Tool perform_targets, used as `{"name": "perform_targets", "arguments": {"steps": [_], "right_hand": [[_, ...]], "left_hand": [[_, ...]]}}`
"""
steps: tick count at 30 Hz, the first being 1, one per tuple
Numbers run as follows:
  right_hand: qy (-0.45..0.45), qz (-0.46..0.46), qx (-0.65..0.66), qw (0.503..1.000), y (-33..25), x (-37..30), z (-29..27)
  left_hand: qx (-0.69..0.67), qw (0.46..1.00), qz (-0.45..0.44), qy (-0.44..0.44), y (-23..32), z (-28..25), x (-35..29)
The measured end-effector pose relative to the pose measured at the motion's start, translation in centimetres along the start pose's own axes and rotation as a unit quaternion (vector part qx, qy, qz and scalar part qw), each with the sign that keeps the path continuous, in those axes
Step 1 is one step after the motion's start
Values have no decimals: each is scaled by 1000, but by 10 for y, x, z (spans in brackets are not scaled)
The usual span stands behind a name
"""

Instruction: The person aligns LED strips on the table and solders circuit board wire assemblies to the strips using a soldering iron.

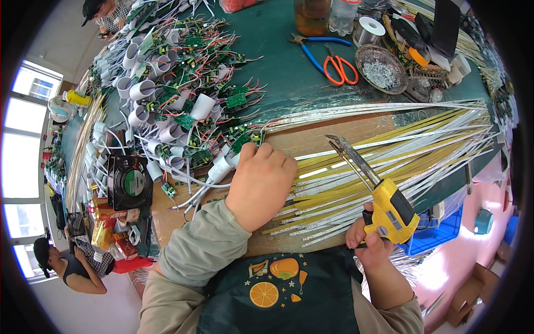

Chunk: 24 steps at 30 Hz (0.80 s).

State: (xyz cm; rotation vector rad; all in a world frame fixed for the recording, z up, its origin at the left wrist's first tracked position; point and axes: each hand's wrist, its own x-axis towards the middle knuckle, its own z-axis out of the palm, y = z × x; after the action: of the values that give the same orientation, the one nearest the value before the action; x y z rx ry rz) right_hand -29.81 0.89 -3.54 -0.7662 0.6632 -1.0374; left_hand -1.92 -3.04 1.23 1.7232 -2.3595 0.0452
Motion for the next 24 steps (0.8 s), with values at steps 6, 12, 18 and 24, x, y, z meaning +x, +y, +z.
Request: {"name": "perform_targets", "arguments": {"steps": [6,12,18,24], "right_hand": [[-3,-4,-3,1000,0,0,-1],[-1,8,6,1000,-1,-1,1],[-5,4,5,1000,0,0,0],[3,2,2,1000,0,0,1]], "left_hand": [[22,999,18,-46,1,-4,5],[42,998,18,-43,3,-3,4],[4,1000,0,-14,-2,3,1],[-75,997,-18,8,-8,-2,-1]]}}
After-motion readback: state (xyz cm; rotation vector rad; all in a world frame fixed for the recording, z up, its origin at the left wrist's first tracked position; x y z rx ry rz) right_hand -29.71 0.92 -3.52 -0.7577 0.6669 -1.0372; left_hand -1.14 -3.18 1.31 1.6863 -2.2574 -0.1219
